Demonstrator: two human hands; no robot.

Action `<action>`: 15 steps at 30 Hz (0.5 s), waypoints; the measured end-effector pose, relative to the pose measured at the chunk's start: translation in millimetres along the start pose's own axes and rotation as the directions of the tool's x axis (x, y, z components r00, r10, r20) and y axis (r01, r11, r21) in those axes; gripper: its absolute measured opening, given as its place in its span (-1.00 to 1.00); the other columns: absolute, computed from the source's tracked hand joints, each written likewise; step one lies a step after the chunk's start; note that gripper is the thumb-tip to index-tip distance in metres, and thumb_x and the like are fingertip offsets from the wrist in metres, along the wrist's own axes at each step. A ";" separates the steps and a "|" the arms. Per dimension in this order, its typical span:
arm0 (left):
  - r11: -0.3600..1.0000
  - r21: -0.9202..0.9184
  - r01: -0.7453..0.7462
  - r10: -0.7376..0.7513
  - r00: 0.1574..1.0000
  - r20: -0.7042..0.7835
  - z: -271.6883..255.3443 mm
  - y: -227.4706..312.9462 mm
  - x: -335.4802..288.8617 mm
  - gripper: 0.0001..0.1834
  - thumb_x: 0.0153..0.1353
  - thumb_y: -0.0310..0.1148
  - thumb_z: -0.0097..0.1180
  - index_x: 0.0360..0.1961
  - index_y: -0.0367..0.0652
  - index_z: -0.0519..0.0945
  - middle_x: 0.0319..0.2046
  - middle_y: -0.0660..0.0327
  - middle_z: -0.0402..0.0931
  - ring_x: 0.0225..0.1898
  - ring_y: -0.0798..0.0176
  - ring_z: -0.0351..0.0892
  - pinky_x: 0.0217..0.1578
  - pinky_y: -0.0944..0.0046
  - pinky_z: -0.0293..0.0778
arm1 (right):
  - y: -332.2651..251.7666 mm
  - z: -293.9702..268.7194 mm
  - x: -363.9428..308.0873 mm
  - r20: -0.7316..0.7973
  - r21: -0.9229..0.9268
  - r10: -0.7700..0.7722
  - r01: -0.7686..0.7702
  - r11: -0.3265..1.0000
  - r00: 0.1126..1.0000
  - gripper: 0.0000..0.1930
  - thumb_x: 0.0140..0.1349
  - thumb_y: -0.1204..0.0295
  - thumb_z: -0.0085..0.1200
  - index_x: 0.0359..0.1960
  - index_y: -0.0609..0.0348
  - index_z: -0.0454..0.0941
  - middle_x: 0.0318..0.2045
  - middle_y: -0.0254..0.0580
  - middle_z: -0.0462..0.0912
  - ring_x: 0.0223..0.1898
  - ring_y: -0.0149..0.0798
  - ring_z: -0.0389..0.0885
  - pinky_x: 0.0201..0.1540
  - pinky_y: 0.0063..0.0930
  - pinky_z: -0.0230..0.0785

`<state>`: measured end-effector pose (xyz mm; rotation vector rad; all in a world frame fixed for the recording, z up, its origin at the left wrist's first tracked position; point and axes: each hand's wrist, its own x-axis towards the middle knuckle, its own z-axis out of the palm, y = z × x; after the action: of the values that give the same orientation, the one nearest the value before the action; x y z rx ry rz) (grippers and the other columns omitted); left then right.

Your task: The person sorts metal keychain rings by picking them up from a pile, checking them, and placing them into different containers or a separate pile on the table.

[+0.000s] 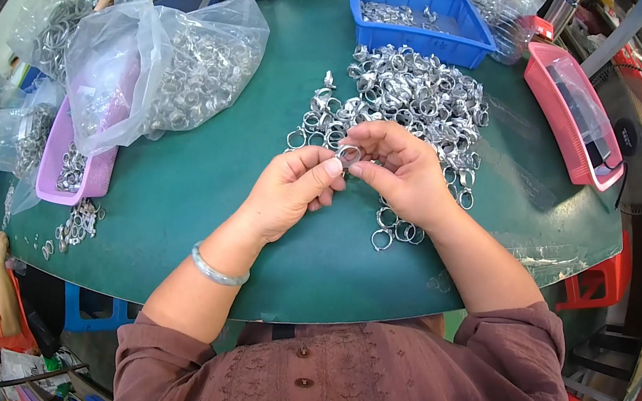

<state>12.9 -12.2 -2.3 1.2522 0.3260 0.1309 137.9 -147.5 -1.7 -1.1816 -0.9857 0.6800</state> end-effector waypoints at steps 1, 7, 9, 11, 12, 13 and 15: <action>1.000 -0.001 0.026 -0.026 0.999 0.023 -0.4 -1.2 -0.1 -0.79 0.19 -0.25 0.04 -0.29 -0.17 0.50 -0.49 0.34 0.46 -0.54 0.54 0.34 -0.52 0.56 0.27 | -0.4 0.6 -0.1 0.020 -0.058 -0.011 0.012 0.998 1.000 -0.66 0.10 0.69 0.00 -0.05 0.30 0.35 -0.18 -0.22 0.51 -0.16 -0.39 0.50 -0.06 -0.50 0.36; 0.965 0.167 -0.200 0.210 0.977 -0.043 4.0 -6.1 1.7 -0.84 0.13 -0.43 0.10 -0.24 -0.20 0.50 -0.45 0.37 0.47 -0.49 0.57 0.36 -0.46 0.56 0.30 | 2.6 -1.4 0.7 -0.032 -0.121 -0.022 0.018 0.993 0.999 -0.70 0.08 0.61 0.07 -0.10 0.32 0.42 -0.26 -0.25 0.53 -0.24 -0.43 0.49 -0.12 -0.55 0.39; 0.918 0.257 -0.302 0.326 0.944 -0.056 3.8 -7.3 1.7 -0.81 0.10 -0.49 0.12 -0.23 -0.23 0.50 -0.44 0.38 0.47 -0.47 0.58 0.36 -0.44 0.56 0.31 | 2.0 -1.7 -0.2 -0.030 -0.079 0.032 -0.034 0.996 0.999 -0.70 0.08 0.60 0.08 -0.11 0.33 0.43 -0.27 -0.26 0.54 -0.26 -0.45 0.50 -0.14 -0.55 0.39; 0.803 0.447 -0.394 0.446 0.895 -0.011 3.4 -5.9 1.2 -0.79 0.07 -0.54 0.13 -0.23 -0.26 0.49 -0.41 0.37 0.47 -0.45 0.59 0.36 -0.41 0.57 0.33 | 0.9 -2.4 -1.0 -0.029 -0.037 0.087 -0.088 0.995 0.996 -0.70 0.08 0.59 0.09 -0.11 0.34 0.44 -0.29 -0.27 0.54 -0.27 -0.46 0.50 -0.16 -0.56 0.39; 0.803 0.447 -0.394 0.446 0.895 -0.011 3.2 -6.5 1.2 -0.79 0.07 -0.54 0.13 -0.23 -0.26 0.49 -0.41 0.37 0.47 -0.45 0.59 0.36 -0.41 0.57 0.33 | -0.2 -1.8 -0.9 -0.004 -0.008 0.076 -0.076 0.997 0.997 -0.69 0.08 0.59 0.09 -0.10 0.34 0.43 -0.29 -0.27 0.55 -0.28 -0.48 0.49 -0.17 -0.57 0.40; 0.790 0.448 -0.419 0.473 0.881 -0.011 3.0 -7.3 1.4 -0.79 0.07 -0.55 0.13 -0.23 -0.27 0.48 -0.40 0.36 0.47 -0.45 0.58 0.36 -0.42 0.57 0.34 | -1.1 -1.4 -0.8 0.021 0.022 0.064 -0.065 0.998 0.998 -0.68 0.09 0.58 0.09 -0.09 0.35 0.43 -0.29 -0.27 0.55 -0.28 -0.49 0.49 -0.18 -0.59 0.40; 0.776 0.448 -0.443 0.500 0.866 -0.009 2.2 -8.5 1.9 -0.79 0.06 -0.57 0.13 -0.23 -0.27 0.48 -0.40 0.35 0.47 -0.44 0.58 0.37 -0.42 0.57 0.34 | -2.6 -1.0 -0.8 0.024 0.007 0.068 -0.068 0.998 0.997 -0.68 0.09 0.58 0.08 -0.08 0.34 0.43 -0.29 -0.27 0.55 -0.28 -0.50 0.49 -0.18 -0.59 0.40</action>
<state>14.7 -16.3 -10.1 1.7625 0.1411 0.6055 138.4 -149.3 0.5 -1.2066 -0.9656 0.7526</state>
